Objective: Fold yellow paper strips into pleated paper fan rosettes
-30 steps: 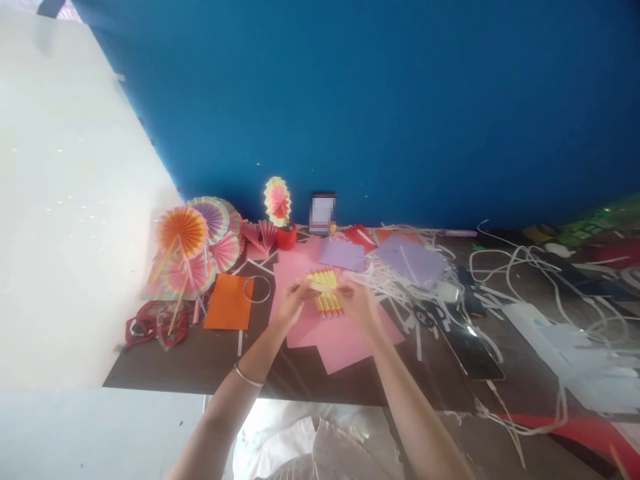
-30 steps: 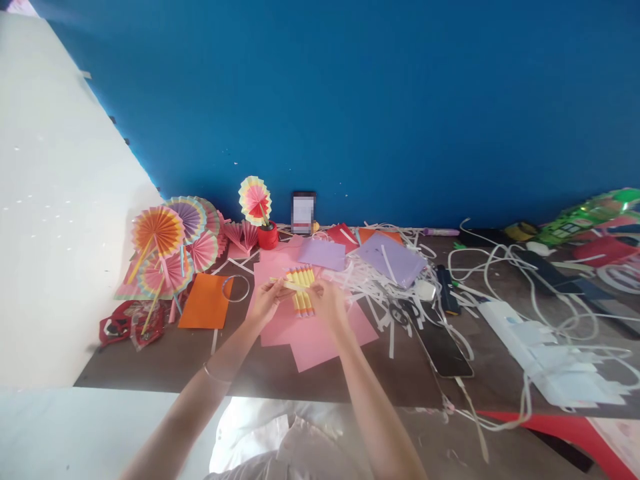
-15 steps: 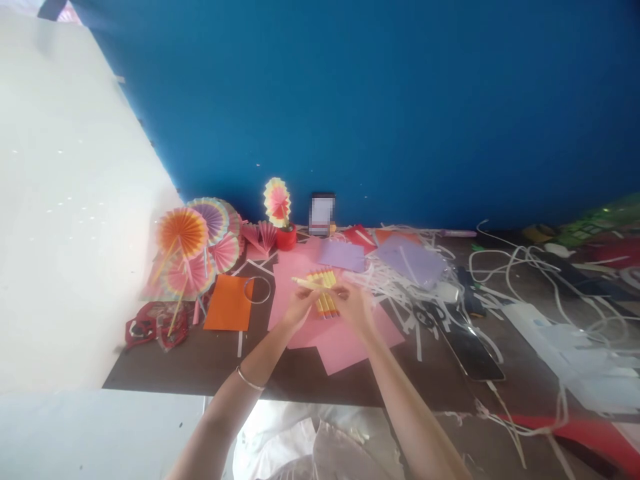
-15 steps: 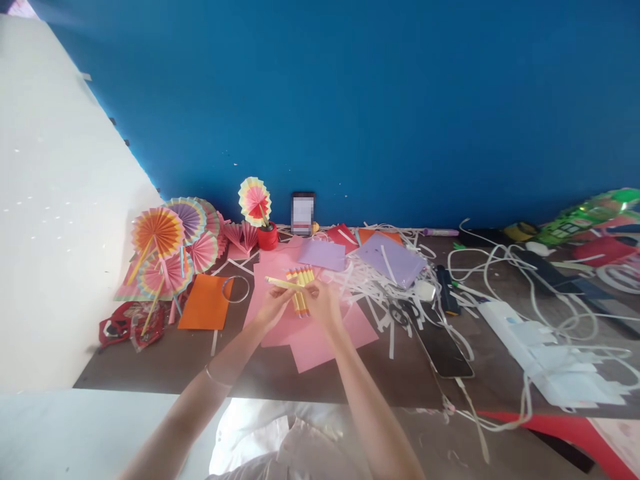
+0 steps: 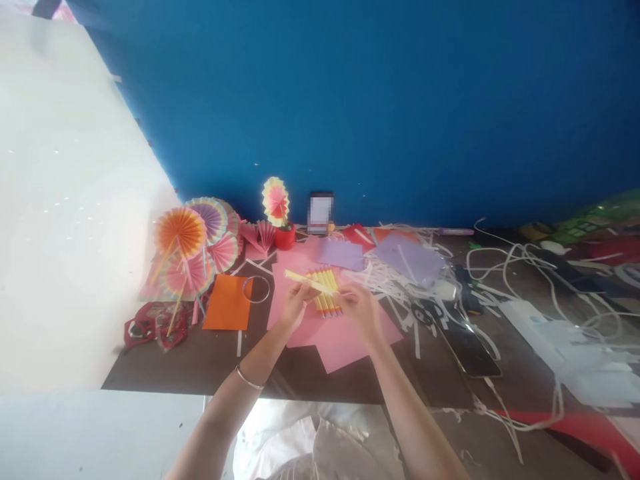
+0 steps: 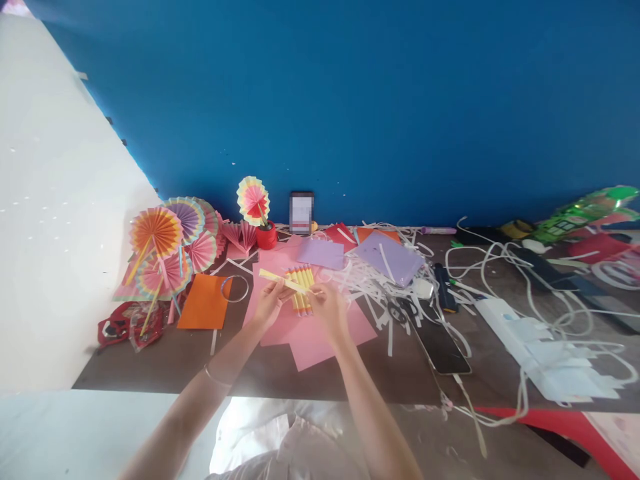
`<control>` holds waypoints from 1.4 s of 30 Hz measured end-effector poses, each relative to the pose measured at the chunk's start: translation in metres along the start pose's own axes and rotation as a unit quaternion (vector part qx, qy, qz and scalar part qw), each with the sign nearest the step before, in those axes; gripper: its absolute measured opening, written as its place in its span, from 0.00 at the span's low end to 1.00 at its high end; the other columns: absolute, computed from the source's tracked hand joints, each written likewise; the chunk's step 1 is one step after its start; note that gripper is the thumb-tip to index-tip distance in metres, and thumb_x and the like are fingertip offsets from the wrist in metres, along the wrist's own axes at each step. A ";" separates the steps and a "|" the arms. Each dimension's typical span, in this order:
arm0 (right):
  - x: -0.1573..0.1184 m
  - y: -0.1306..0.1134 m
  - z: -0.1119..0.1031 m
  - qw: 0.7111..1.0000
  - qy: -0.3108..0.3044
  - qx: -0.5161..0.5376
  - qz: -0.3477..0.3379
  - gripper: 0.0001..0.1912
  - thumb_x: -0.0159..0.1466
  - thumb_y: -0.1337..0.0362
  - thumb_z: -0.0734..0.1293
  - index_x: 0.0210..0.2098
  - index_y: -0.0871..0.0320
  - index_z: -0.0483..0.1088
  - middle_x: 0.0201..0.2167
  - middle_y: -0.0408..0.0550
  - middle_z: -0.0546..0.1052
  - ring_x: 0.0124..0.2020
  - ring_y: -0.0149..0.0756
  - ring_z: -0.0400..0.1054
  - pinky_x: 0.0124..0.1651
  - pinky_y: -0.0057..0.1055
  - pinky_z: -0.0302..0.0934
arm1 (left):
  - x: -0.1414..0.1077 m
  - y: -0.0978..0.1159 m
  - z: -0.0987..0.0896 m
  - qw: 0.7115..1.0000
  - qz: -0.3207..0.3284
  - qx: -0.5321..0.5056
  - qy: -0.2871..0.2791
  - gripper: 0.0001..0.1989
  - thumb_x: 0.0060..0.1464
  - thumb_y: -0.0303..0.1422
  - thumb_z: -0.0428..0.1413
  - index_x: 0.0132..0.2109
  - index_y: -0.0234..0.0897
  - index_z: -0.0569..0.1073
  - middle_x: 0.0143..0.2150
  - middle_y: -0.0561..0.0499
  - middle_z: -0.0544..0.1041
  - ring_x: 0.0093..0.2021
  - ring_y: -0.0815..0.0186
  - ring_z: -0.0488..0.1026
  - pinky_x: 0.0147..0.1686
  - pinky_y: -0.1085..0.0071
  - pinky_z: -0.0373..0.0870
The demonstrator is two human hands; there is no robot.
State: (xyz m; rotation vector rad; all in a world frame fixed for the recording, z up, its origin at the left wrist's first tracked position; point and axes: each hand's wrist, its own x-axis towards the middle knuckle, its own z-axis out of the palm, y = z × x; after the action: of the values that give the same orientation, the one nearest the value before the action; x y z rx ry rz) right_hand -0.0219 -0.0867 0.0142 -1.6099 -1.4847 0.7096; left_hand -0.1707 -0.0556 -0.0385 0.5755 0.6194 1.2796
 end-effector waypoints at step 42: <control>0.001 0.027 0.015 0.953 -0.028 0.276 0.120 0.18 0.43 0.54 0.74 0.24 0.58 0.65 0.20 0.42 0.72 0.23 0.34 0.69 0.26 0.29 0.62 | 0.000 0.001 0.000 0.989 -0.136 -0.047 0.029 0.15 0.50 0.44 0.56 0.36 0.36 0.73 0.31 0.49 0.77 0.37 0.62 0.75 0.43 0.67 0.68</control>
State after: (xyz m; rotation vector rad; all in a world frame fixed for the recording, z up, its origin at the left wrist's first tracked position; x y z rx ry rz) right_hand -0.0200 -0.0818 -0.0165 -1.3432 -1.0053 1.1971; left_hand -0.1710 -0.0554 -0.0379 0.3625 0.6587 1.0637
